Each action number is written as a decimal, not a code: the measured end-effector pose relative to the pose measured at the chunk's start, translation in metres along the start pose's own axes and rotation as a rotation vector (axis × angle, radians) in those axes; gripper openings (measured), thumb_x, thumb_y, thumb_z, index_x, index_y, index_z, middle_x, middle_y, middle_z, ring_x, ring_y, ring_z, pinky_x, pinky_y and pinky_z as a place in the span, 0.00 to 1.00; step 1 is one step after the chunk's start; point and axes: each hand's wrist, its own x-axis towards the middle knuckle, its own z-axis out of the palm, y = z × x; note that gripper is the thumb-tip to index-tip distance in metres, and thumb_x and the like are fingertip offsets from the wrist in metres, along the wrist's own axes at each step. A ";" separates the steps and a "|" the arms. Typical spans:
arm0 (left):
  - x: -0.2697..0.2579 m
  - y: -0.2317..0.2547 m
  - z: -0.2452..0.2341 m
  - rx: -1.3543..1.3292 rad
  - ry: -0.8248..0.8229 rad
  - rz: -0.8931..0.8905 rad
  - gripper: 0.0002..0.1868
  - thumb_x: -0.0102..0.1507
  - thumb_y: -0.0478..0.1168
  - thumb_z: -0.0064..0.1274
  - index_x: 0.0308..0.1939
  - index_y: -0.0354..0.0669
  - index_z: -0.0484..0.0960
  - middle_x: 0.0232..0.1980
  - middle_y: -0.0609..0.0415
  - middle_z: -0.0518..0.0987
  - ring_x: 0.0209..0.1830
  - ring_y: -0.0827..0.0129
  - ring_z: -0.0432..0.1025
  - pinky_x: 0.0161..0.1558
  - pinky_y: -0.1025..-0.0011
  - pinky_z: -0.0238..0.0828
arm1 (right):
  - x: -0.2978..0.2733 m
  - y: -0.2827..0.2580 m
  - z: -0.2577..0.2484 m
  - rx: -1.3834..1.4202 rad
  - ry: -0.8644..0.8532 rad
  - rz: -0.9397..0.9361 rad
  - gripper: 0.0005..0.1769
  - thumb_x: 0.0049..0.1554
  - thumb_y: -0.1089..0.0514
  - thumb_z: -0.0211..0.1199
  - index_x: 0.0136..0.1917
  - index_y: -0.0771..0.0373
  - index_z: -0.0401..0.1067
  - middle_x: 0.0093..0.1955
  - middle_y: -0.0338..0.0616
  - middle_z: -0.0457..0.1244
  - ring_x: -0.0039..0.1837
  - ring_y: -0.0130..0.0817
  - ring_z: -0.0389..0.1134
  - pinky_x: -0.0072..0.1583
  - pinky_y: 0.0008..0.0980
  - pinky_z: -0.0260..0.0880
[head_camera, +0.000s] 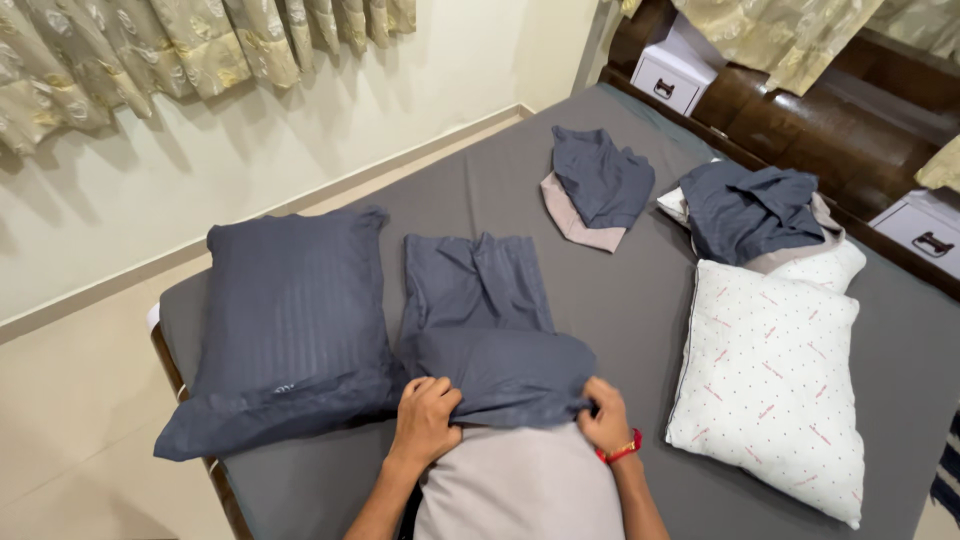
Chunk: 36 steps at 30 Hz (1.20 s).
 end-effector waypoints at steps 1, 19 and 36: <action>0.000 -0.001 0.001 -0.003 0.003 -0.011 0.12 0.39 0.31 0.59 0.27 0.39 0.78 0.32 0.50 0.73 0.37 0.53 0.72 0.48 0.55 0.69 | 0.000 -0.004 -0.003 0.010 -0.066 -0.049 0.11 0.38 0.69 0.56 0.38 0.70 0.62 0.38 0.54 0.56 0.43 0.50 0.59 0.46 0.39 0.63; -0.030 -0.106 0.108 0.055 -0.241 -0.786 0.14 0.59 0.37 0.50 0.47 0.53 0.84 0.48 0.46 0.82 0.49 0.42 0.76 0.48 0.50 0.74 | -0.029 0.077 -0.006 -0.177 -0.372 0.557 0.32 0.56 0.59 0.58 0.74 0.59 0.63 0.68 0.59 0.64 0.70 0.56 0.64 0.68 0.42 0.64; 0.043 -0.034 0.013 -0.173 -0.238 -0.050 0.37 0.47 0.46 0.65 0.59 0.37 0.76 0.60 0.40 0.75 0.60 0.45 0.69 0.59 0.55 0.64 | 0.000 0.023 -0.022 -0.316 -0.237 0.146 0.32 0.40 0.74 0.56 0.59 0.63 0.71 0.60 0.54 0.67 0.65 0.54 0.65 0.64 0.43 0.66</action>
